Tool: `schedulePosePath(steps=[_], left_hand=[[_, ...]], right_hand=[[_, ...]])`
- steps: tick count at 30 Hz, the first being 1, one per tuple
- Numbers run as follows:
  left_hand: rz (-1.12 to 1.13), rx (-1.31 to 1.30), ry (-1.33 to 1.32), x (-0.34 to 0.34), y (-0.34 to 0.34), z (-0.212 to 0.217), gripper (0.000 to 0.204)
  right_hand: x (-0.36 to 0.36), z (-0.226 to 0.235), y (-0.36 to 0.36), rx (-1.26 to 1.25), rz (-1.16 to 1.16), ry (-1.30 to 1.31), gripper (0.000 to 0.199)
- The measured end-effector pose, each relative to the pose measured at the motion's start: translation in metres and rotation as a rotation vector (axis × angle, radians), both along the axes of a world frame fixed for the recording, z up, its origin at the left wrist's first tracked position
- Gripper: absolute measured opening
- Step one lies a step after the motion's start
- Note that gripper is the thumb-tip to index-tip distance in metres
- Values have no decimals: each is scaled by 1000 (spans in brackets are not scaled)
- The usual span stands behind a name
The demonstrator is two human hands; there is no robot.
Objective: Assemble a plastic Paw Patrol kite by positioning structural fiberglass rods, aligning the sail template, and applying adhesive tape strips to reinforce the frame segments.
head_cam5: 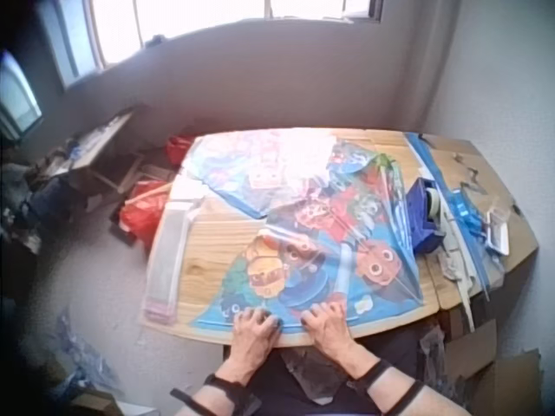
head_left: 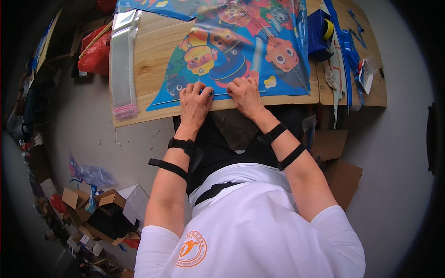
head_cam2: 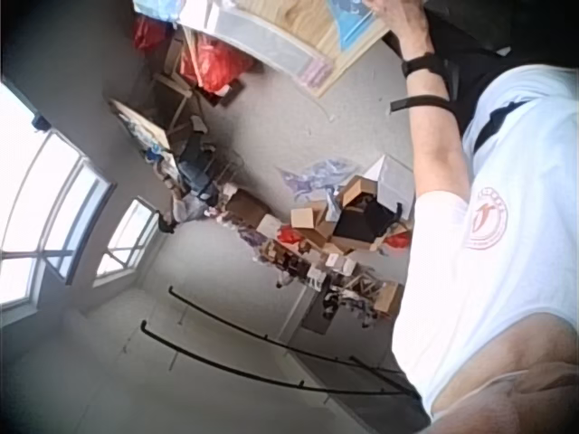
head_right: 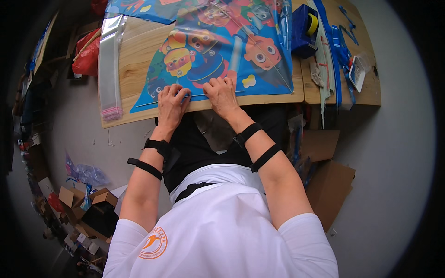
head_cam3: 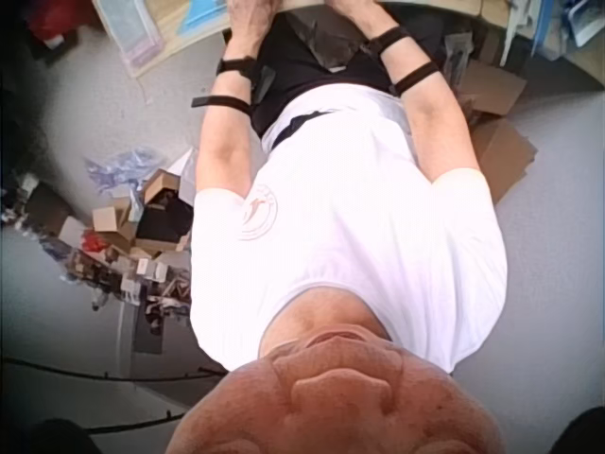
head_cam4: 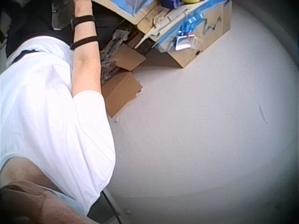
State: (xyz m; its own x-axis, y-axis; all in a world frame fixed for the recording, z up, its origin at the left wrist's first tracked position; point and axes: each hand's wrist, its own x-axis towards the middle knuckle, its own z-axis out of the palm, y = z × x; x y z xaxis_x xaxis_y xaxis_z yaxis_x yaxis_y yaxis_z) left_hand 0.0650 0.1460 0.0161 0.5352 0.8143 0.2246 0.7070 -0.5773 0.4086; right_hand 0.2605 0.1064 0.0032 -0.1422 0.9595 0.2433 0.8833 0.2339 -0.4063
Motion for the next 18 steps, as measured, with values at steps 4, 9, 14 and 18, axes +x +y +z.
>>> schedulePosePath(steps=[4, 9, 14, 18], left_hand=[[2, 13, 14, 0, -1, 0, 20], [3, 53, 10, -1, -1, -4, 22], [6, 68, 11, -1, -1, -6, 22], [12, 92, 11, -2, -1, -9, 22]], right_hand=[[0, 0, -1, -3, 4, -14, 11], [-3, 0, -2, 5, -7, -54, 10], [-4, -1, -3, -21, -14, -70, 10], [-5, -4, -3, -18, -13, -82, 9]])
